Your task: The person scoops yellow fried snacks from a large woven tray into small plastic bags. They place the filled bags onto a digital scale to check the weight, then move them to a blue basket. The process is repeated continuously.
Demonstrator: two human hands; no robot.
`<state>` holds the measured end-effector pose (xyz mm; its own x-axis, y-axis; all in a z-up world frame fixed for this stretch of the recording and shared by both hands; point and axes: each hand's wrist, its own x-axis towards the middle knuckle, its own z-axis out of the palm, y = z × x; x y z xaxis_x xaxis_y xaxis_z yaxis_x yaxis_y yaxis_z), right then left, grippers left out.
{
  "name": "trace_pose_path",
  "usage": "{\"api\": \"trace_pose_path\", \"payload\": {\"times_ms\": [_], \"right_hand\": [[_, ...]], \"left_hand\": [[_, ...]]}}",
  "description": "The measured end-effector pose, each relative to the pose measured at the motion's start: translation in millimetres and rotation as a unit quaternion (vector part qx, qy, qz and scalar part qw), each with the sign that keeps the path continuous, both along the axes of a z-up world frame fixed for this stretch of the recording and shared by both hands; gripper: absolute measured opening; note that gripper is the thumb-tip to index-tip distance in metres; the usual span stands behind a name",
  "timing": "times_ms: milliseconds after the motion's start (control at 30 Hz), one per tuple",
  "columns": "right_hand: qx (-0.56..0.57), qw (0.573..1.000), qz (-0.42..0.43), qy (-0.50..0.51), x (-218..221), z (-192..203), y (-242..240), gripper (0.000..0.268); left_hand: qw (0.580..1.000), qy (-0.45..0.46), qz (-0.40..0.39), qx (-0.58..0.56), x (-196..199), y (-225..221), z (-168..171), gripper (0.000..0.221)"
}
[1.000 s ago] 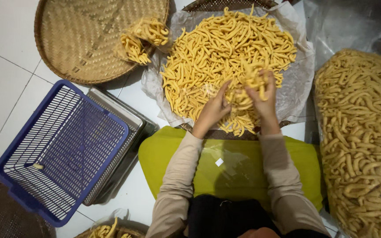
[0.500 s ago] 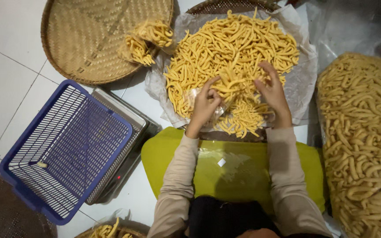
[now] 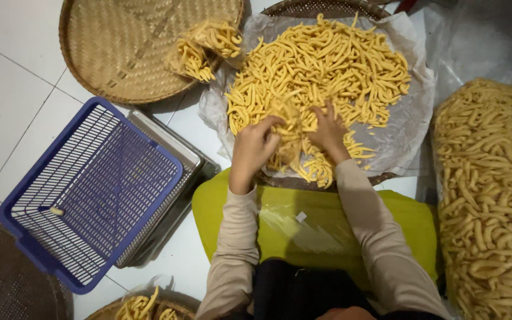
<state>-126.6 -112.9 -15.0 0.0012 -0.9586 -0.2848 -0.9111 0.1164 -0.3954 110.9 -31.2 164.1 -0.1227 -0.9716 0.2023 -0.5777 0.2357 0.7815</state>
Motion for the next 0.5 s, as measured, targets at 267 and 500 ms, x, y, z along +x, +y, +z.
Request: {"api": "trace_pose_path", "payload": {"times_ms": [267,500], "right_hand": [[-0.073,0.995,0.072,0.004,-23.8,-16.9,15.0,0.089],[-0.226,0.953,-0.014,-0.201,-52.9,-3.6,8.8,0.062]], "left_hand": [[0.984,0.145,-0.061,-0.085,-2.0,-1.6,-5.5,0.016],[0.995,0.089,-0.027,-0.047,-21.5,-11.0,-40.5,0.015]]}}
